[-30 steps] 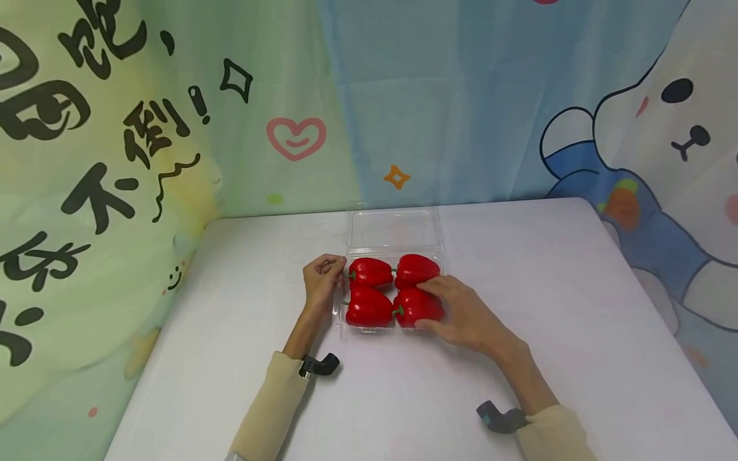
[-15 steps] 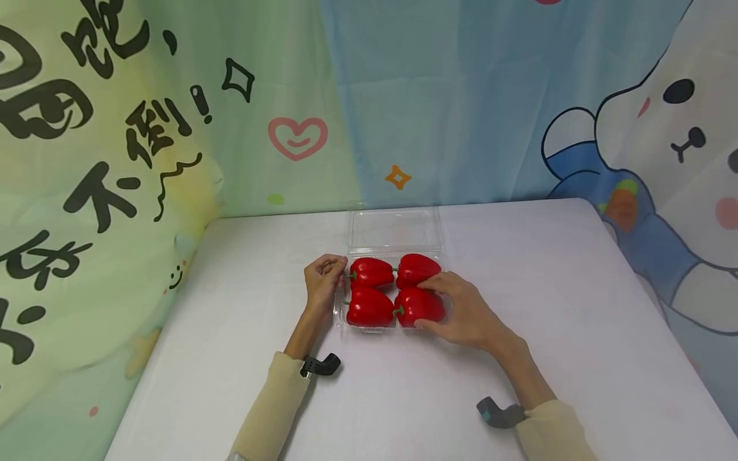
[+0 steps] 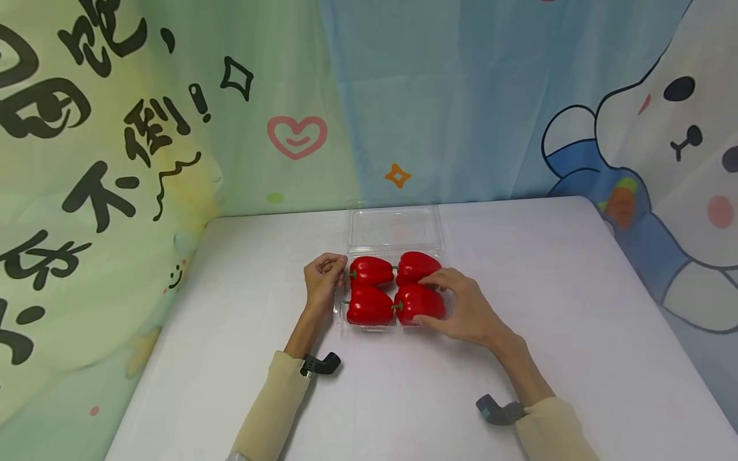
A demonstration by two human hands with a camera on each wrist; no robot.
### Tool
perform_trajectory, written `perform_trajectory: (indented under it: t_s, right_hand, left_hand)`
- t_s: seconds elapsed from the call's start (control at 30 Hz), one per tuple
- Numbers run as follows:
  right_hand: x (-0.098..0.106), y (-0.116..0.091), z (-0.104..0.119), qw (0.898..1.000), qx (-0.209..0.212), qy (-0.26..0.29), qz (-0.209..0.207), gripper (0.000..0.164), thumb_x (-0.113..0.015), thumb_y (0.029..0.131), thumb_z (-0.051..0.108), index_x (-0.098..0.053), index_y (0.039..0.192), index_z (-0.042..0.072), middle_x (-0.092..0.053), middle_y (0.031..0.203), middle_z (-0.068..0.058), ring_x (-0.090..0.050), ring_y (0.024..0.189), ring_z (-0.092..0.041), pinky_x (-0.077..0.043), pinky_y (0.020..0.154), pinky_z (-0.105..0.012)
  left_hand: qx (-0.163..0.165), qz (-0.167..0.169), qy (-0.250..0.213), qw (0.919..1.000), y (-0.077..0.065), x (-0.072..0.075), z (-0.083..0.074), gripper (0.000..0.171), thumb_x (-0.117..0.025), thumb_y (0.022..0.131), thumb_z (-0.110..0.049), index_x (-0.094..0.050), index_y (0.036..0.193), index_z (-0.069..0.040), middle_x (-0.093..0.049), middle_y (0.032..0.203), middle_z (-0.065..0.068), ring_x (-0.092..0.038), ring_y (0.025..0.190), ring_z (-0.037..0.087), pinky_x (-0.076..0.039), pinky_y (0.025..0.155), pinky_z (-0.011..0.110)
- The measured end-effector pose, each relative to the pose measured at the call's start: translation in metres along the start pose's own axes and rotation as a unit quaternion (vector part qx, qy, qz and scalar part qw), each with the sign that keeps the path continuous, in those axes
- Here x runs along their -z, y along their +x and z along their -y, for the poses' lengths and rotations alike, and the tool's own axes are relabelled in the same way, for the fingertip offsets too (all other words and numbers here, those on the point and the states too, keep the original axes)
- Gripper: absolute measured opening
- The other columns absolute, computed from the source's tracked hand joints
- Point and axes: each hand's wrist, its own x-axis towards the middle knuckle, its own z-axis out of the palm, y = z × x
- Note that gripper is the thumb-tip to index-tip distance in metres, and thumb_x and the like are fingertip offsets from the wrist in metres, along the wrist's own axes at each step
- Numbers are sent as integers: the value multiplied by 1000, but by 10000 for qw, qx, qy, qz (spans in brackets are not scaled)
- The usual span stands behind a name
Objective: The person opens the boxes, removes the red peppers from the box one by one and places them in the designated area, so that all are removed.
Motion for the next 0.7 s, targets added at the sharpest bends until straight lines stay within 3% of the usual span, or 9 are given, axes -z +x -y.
perform_trajectory:
  t_s: [0.3,0.53,0.7]
  right_hand:
    - [8,1,2,9996,-176,233,44,72,-103,67,18,-73,132,11,-76,133,-8,-70,120,-24,-67,91,-51]
    - [14,1,3,9987,-298,417,65,70,-101,71,18,-72,135,15,-75,130,-4,-68,110,-8,-67,91,-45]
    - [18,1,7,9980,-360,522,83,69,-101,72,18,-72,135,15,-75,132,-4,-66,110,-4,-67,92,-45]
  left_hand:
    - [-44,-4,-68,10000,-1,-1,0,15,-71,104,-12,-75,104,3,-67,70,-5,-58,61,8,-51,61,18]
    - [-34,-25,-107,9999,-1,-1,2,17,-70,104,-11,-75,105,6,-66,68,-7,-58,61,8,-51,62,18]
    - [15,-19,-151,9999,-2,-1,1,17,-71,104,-11,-75,105,5,-67,69,-6,-59,61,8,-52,62,18]
